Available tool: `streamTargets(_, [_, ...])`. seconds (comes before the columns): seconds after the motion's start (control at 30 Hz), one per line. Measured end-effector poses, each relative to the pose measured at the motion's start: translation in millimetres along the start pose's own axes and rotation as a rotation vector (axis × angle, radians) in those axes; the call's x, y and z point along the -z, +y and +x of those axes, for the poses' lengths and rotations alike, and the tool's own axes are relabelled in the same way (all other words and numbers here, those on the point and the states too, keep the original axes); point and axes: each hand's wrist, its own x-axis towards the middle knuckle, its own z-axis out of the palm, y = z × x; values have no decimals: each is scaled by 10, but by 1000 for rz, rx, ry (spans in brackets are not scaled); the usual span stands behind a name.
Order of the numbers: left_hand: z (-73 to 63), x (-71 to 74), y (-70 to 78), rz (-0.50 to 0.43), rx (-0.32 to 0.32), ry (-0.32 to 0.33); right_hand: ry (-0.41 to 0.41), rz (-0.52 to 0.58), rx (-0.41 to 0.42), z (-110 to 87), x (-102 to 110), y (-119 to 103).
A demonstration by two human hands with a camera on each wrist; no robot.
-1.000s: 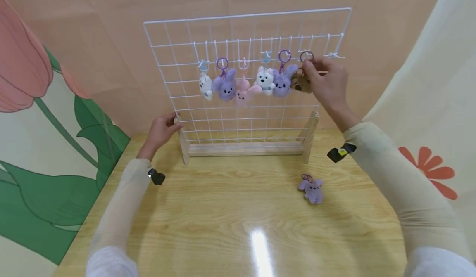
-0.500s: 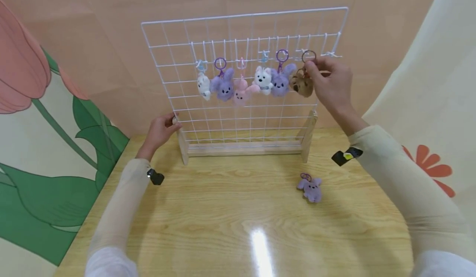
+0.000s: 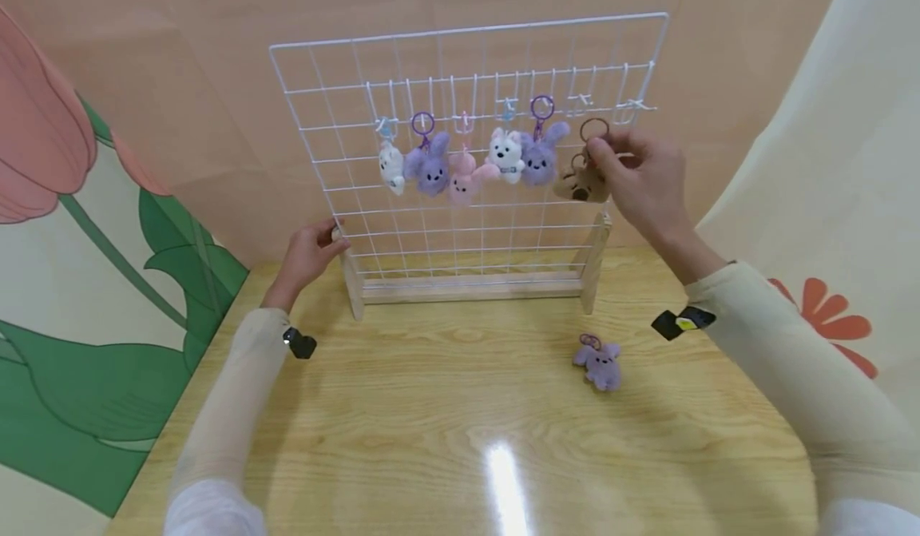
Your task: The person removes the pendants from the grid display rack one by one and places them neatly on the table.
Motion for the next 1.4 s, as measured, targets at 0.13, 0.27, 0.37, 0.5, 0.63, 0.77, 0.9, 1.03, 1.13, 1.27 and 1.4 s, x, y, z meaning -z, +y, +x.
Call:
streamTargets(0.13, [0, 6, 2, 10, -3, -2, -31, -13, 11, -112, 12, 12])
streamTargets(0.27, [-11, 10, 8, 6, 3, -12, -48, -14, 30, -219, 8, 44])
streamTargets(0.37, [-17, 9, 7, -6, 12, -17, -65, -17, 22, -292, 10, 78])
streamTargets(0.5, [-18, 3, -1, -17, 26, -16, -100, -27, 2, -403, 13, 135])
streamTargets(0.63, [-14, 1, 3, -5, 18, -16, -124, -44, 12, -513, 0, 210])
streamTargets(0.77, [-12, 11, 18, 5, 5, -15, -143, -19, 45, -609, -36, 303])
streamTargets(0.9, [-10, 15, 14, 9, 7, -16, -173, -30, 70, -716, -59, 397])
streamTargets(1.03, [1, 4, -10, 1, 13, -17, -202, -62, 77, -833, -57, 478])
streamTargets(1.13, [11, -6, -26, -8, 19, -14, -221, -68, 86, -914, -58, 541])
streamTargets(1.27, [7, -6, -19, -10, 20, -11, -236, -86, 71, -1034, -56, 624])
streamTargets(1.4, [-3, 0, -6, -14, 19, -12, -251, -112, 47, -1164, -47, 708])
